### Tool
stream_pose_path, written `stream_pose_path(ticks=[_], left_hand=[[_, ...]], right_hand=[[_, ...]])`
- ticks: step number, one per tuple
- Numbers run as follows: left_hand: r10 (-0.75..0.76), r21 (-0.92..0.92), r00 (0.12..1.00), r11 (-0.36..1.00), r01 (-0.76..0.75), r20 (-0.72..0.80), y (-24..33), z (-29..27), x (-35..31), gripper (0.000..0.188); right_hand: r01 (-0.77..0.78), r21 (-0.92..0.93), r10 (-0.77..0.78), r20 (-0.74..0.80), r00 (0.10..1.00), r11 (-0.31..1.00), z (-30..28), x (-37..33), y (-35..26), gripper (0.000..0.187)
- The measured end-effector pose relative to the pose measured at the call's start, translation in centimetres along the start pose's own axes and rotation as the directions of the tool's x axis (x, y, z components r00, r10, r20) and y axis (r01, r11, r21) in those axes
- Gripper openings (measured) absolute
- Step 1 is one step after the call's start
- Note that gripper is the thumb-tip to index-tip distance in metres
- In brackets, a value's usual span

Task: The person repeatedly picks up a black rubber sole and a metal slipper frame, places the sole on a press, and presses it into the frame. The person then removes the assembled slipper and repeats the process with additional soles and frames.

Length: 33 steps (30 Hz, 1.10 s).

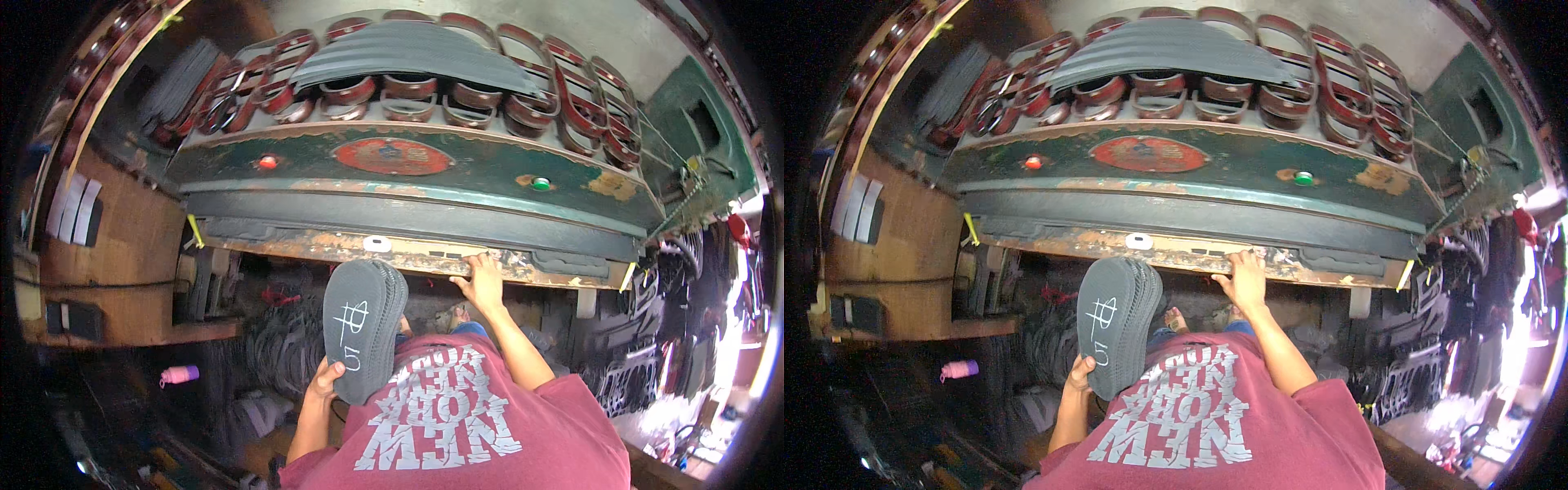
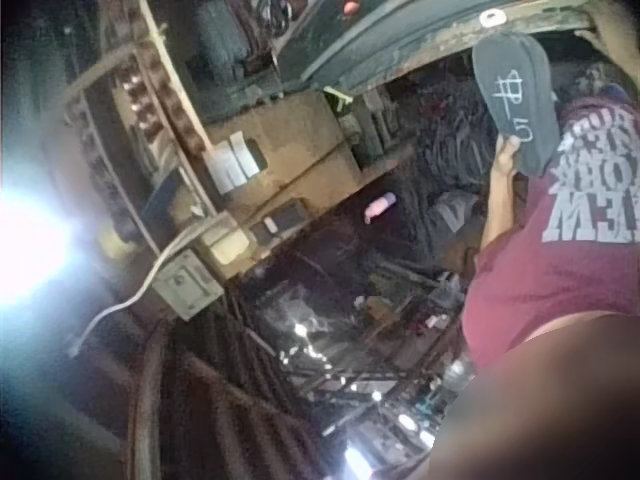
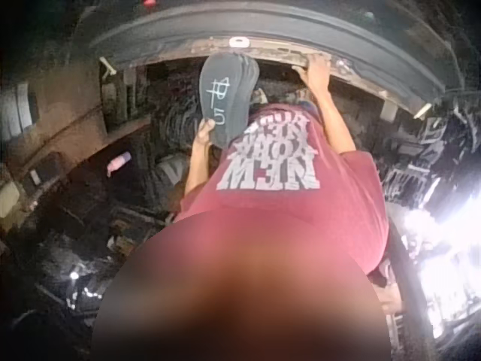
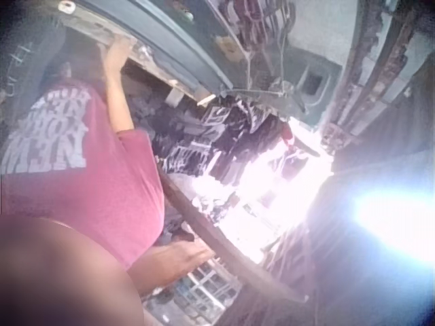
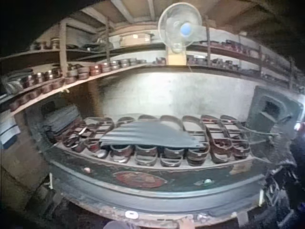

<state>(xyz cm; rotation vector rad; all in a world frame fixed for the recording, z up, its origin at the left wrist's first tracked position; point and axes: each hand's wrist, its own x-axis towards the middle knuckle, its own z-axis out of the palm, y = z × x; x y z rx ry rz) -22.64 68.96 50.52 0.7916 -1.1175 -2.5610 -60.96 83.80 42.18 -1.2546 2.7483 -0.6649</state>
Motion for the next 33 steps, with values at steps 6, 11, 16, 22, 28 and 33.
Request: stream_pose_path(ticks=[6,11,16,22,28,33], left_hand=[[0.12,0.064,0.992,0.991,-0.117,-0.041,0.4,1.5,-2.2,0.08],[0.225,0.005,0.974,0.974,-0.225,0.021,0.5,1.9,-3.2,0.075],[0.307,0.122,0.952,0.945,-0.303,-0.015,1.0,0.7,-4.7,0.076],[0.24,0.2,0.958,0.958,-0.208,-0.155,3.8,-0.6,-4.8,0.083],[0.22,0.248,0.975,0.946,-0.208,-0.021,10.4,0.5,1.6,0.096],[0.216,0.623,0.913,0.675,-0.395,0.345,16.2,3.3,12.6,0.121]], right_hand=[[0.004,0.032,-0.003,-0.028,1.0,0.999,0.0,0.2,-0.3,0.062],[-0.007,-0.008,0.007,-0.026,1.0,1.0,-0.4,0.5,0.1,0.06],[-0.069,0.02,0.068,0.05,0.996,0.997,0.2,0.5,0.8,0.064],[-0.054,0.022,0.053,0.039,0.998,0.998,0.8,-0.1,1.6,0.062],[-0.068,0.024,0.066,0.062,0.996,0.997,0.4,-0.8,0.6,0.059],[-0.138,0.098,0.121,0.164,0.979,0.985,0.6,-1.9,1.5,0.054]])
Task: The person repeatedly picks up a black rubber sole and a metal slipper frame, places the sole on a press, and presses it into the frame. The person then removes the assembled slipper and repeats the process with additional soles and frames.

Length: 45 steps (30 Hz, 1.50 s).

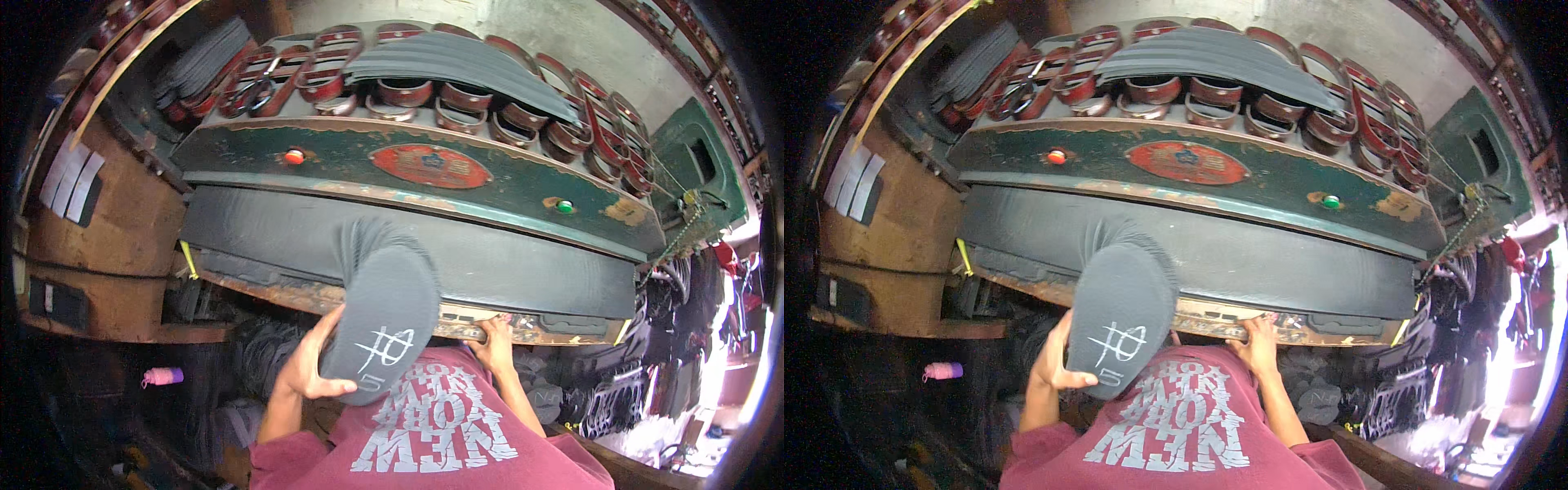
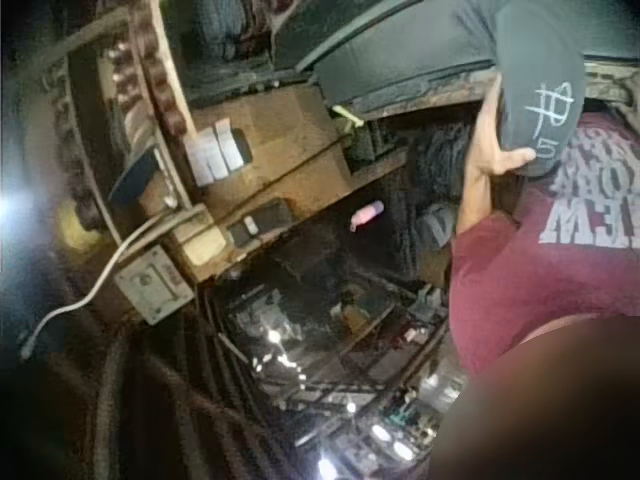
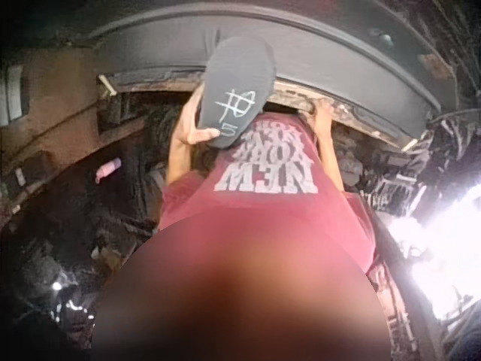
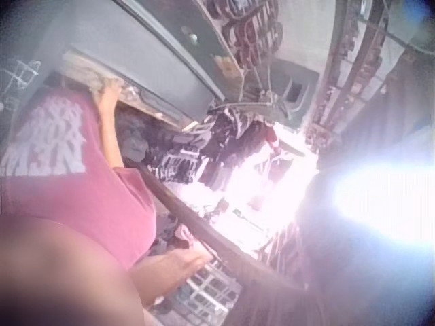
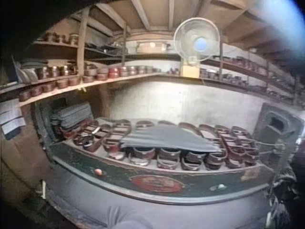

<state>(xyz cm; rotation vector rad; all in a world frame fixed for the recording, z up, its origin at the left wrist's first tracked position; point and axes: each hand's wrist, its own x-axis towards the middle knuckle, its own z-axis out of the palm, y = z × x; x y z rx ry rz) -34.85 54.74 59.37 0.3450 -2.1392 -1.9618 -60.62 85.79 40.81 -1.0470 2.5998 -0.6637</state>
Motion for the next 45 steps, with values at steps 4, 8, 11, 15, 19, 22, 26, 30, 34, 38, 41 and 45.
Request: stream_pose_path(ticks=[4,8,11,15,19,22,26,30,34,38,41,45], left_hand=[[0.082,0.636,0.96,0.733,-0.241,0.269,0.6,-1.6,9.5,0.111],[-0.025,0.785,0.904,0.507,-0.356,0.427,-3.3,0.5,17.9,0.085],[-0.098,0.782,0.873,0.501,-0.371,0.477,-6.5,1.1,19.6,0.079],[-0.001,0.757,0.905,0.549,-0.354,0.425,-9.0,0.4,19.0,0.078],[0.022,0.74,0.945,0.616,-0.269,0.325,-9.8,0.4,18.5,0.085],[0.043,0.66,0.976,0.73,-0.177,0.214,-10.4,0.7,18.5,0.088],[0.015,0.562,0.993,0.823,-0.077,0.114,-12.1,-0.2,18.0,0.088],[0.108,0.237,0.992,0.964,-0.121,0.065,-15.5,-1.3,17.3,0.077],[0.18,-0.173,0.972,0.963,-0.205,-0.148,-19.6,0.5,16.6,0.076],[0.209,-0.09,0.963,0.97,-0.227,-0.171,-21.6,1.4,16.6,0.079],[0.23,-0.045,0.953,0.969,-0.243,-0.197,-22.1,1.7,17.1,0.077],[0.264,0.162,0.909,0.962,-0.221,-0.322,-23.0,3.0,17.6,0.073]], right_hand=[[-0.185,0.559,0.115,0.158,0.981,0.808,-1.9,0.0,1.7,0.054],[0.081,0.576,0.138,-0.327,0.935,0.813,-4.5,2.1,1.5,0.104],[0.194,0.34,-0.069,-0.348,0.935,0.92,-6.1,5.6,0.9,0.13],[0.158,0.408,-0.125,-0.107,0.986,0.899,-7.4,8.3,1.1,0.145],[0.21,0.434,-0.226,-0.014,0.974,0.876,-6.9,8.7,0.5,0.146],[0.224,0.436,-0.249,0.0,0.968,0.871,-5.5,9.0,-1.0,0.13],[0.125,0.497,-0.095,-0.086,0.992,0.859,-4.1,10.2,-1.8,0.1],[0.129,0.508,-0.103,-0.079,0.992,0.851,-3.7,10.6,-1.4,0.104],[0.157,0.551,-0.074,-0.169,0.983,0.82,-2.3,9.4,-2.0,0.12],[0.139,0.521,-0.03,-0.211,0.977,0.842,-1.2,9.2,-1.6,0.127],[0.197,0.413,-0.073,-0.297,0.952,0.889,-0.5,9.4,-0.8,0.129],[0.224,0.399,-0.071,-0.363,0.929,0.889,0.2,8.9,-0.9,0.131]])
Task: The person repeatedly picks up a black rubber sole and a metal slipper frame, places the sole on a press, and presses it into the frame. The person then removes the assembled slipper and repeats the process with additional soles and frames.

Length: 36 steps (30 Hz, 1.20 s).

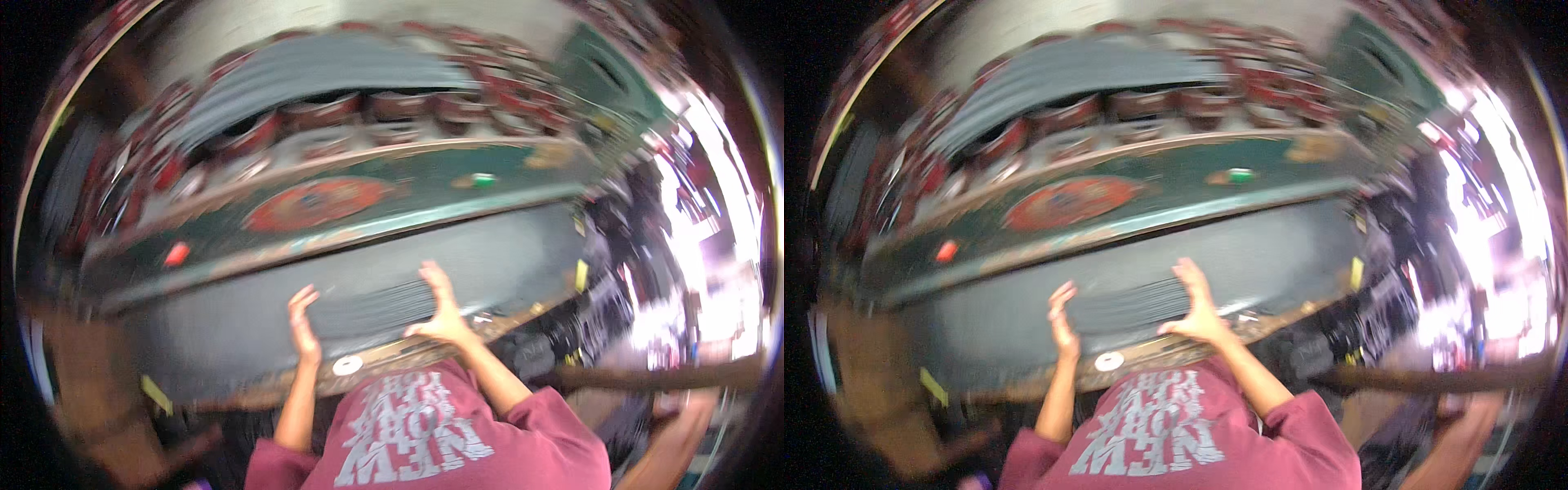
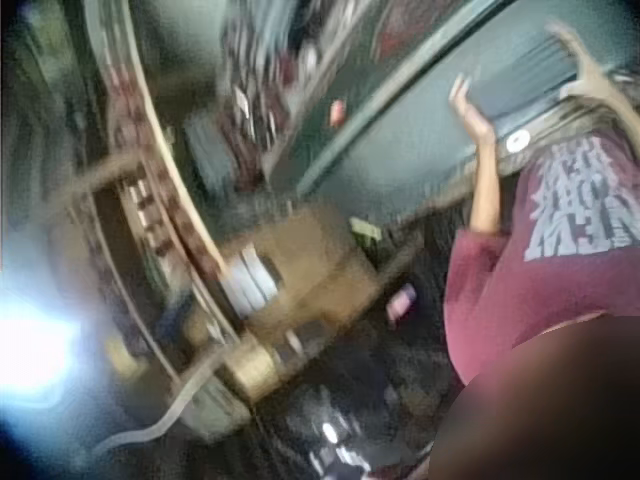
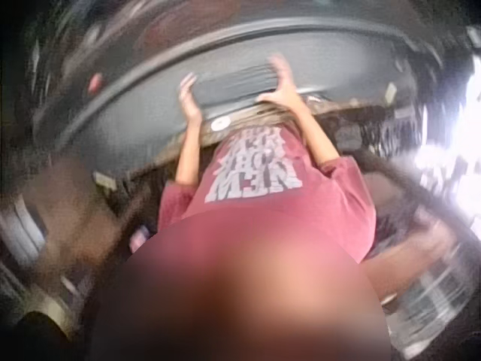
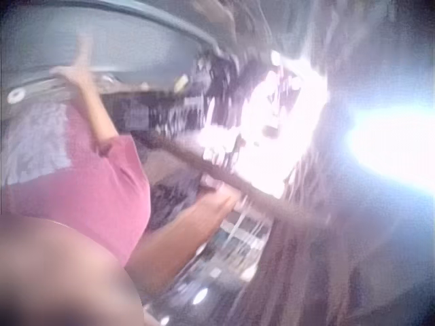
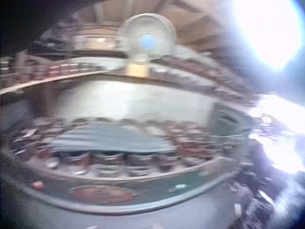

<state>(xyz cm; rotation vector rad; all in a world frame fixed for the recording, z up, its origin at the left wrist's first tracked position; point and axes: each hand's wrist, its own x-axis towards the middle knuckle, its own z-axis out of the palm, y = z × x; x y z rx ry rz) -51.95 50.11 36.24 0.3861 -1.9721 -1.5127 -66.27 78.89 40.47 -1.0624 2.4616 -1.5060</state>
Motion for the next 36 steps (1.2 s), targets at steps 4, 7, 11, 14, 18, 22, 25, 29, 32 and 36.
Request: stream_pose_path(ticks=[4,7,11,14,18,22,25,29,32,36], left_hand=[[0.101,-0.134,0.989,0.987,-0.086,0.111,1.2,0.5,0.5,0.078],[0.091,0.02,0.93,0.994,-0.104,0.357,3.8,-1.8,1.3,0.086],[0.111,0.286,0.781,0.892,-0.351,0.615,6.7,-3.9,1.5,0.09],[-0.129,0.525,0.804,0.815,-0.248,0.58,7.1,-3.2,1.1,0.111],[0.122,0.404,0.738,0.771,-0.492,0.664,8.2,-3.8,2.5,0.098],[0.131,0.343,0.735,0.822,-0.456,0.665,10.7,-5.7,2.9,0.098],[0.067,0.369,0.751,0.84,-0.398,0.657,11.1,-6.0,2.0,0.094],[0.039,0.397,0.748,0.829,-0.395,0.663,9.4,-4.9,0.7,0.091],[-0.02,0.56,0.775,0.703,-0.439,0.632,8.9,-3.5,-0.4,0.103],[0.02,0.591,0.801,0.664,-0.458,0.598,10.4,0.0,-1.2,0.11]], right_hand=[[0.026,0.06,-0.029,0.049,0.998,0.998,0.4,0.6,-1.1,0.136],[0.109,-0.045,-0.108,0.023,0.994,0.993,0.1,0.8,-1.9,0.133],[-0.009,0.003,0.009,0.05,0.999,1.0,-0.2,0.3,-1.7,0.121],[0.031,-0.01,-0.031,0.016,0.999,0.999,-0.3,0.2,-1.6,0.112],[-0.054,-0.061,0.056,0.02,0.998,0.997,-1.0,0.8,-4.4,0.1],[0.167,-0.101,-0.172,-0.047,0.984,0.981,-2.5,0.7,-6.8,0.1],[0.191,-0.131,-0.186,0.047,0.981,0.973,-2.6,1.0,-5.7,0.108],[0.157,-0.064,-0.146,0.148,0.978,0.986,-1.3,1.1,-2.8,0.114],[0.116,-0.081,-0.104,0.141,0.985,0.99,-0.8,1.1,-1.4,0.114],[0.307,-0.094,-0.295,0.121,0.948,0.947,-0.2,1.5,-1.1,0.098]])
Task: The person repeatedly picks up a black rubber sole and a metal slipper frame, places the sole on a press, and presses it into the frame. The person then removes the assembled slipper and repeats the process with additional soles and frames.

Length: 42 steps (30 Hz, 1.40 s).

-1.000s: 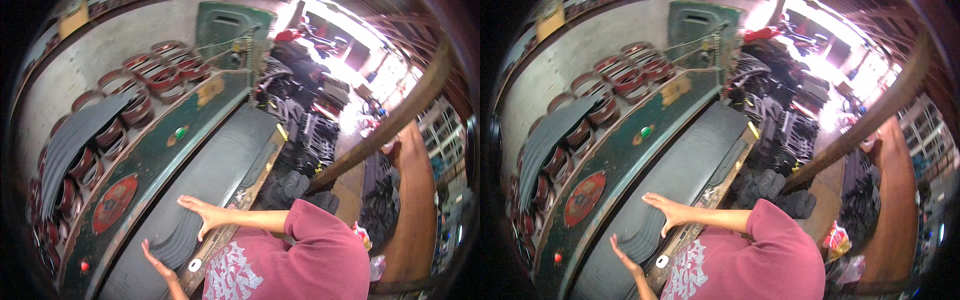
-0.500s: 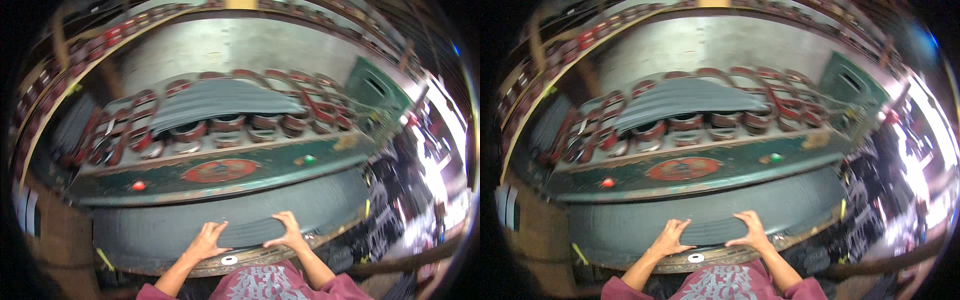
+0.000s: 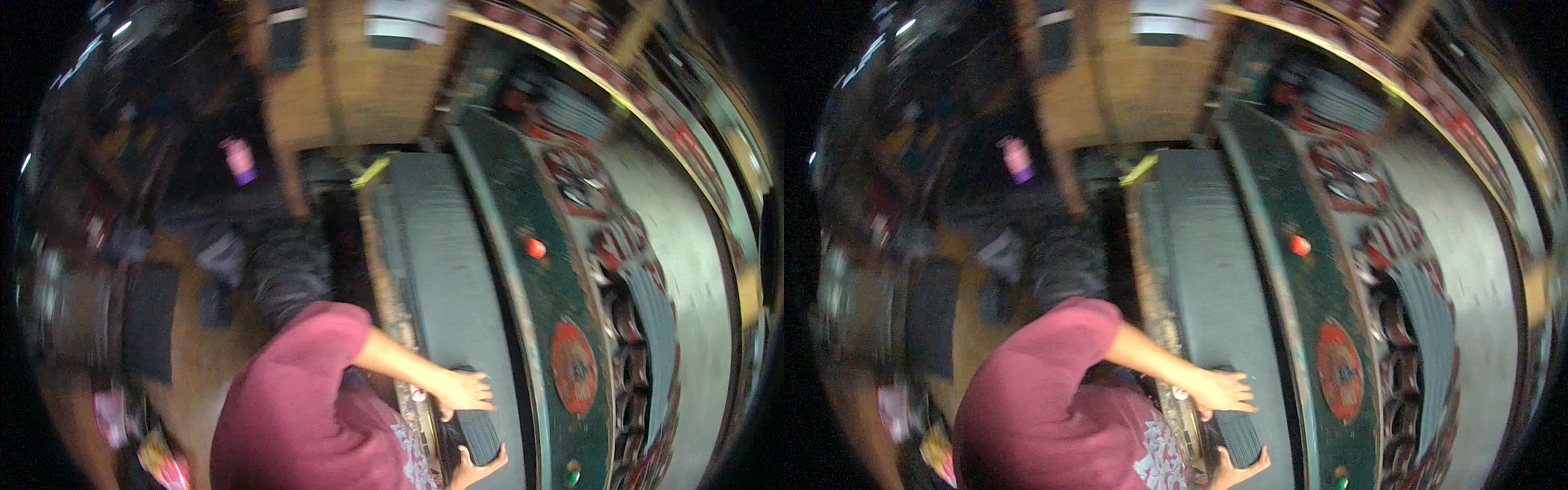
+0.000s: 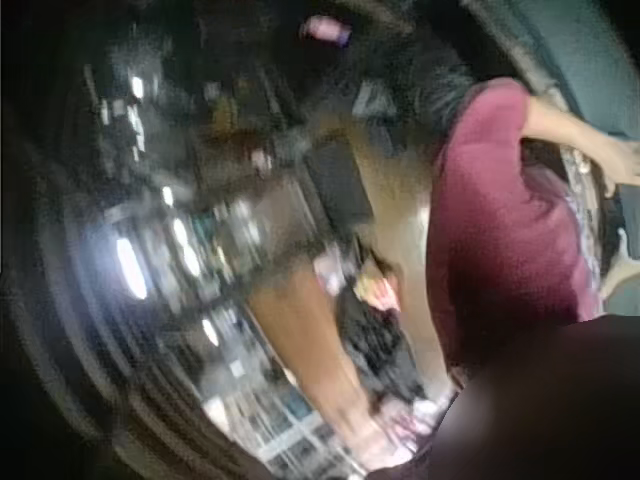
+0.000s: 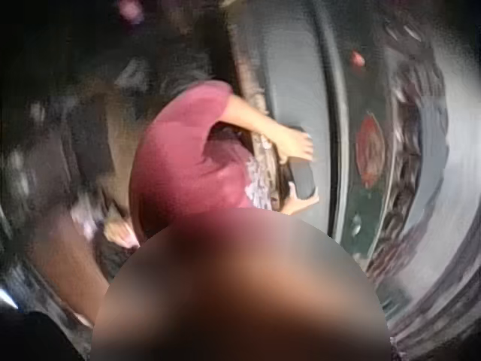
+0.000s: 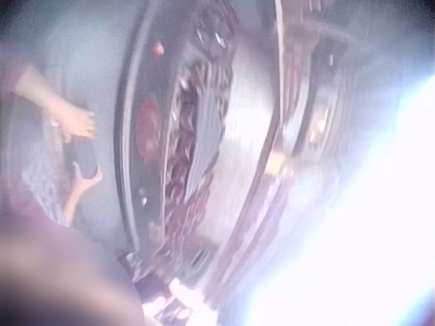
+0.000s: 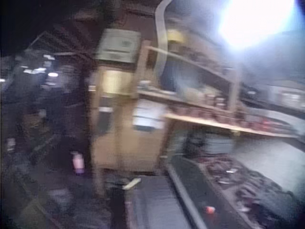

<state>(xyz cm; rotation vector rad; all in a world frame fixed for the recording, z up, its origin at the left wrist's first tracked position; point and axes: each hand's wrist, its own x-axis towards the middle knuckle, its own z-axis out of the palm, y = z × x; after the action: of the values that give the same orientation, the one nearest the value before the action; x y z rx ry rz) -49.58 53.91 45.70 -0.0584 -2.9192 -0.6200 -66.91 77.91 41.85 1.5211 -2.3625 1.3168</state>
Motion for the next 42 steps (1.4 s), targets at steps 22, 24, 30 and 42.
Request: stream_pose_path(ticks=[22,24,30,42], left_hand=[[-0.999,-0.496,0.048,0.032,0.868,0.02,33.4,8.2,-28.2,0.09],[-0.999,-0.523,-0.04,-0.038,0.851,0.007,35.4,9.9,-30.7,0.092],[-0.927,-0.545,-0.366,-0.348,0.763,0.08,42.6,12.9,-39.8,0.093],[-0.875,-0.792,-0.449,-0.4,0.461,0.181,50.3,12.5,-56.1,0.078]], right_hand=[[0.017,0.562,-0.56,0.821,0.111,0.827,8.2,-6.5,-19.5,0.107],[0.085,0.659,-0.663,0.747,0.04,0.747,9.7,-8.6,-22.3,0.105],[0.092,0.686,-0.65,0.717,-0.25,0.722,14.6,-18.0,-33.4,0.105],[-0.073,0.682,-0.619,0.607,-0.499,0.728,23.5,-33.2,-46.9,0.097]])
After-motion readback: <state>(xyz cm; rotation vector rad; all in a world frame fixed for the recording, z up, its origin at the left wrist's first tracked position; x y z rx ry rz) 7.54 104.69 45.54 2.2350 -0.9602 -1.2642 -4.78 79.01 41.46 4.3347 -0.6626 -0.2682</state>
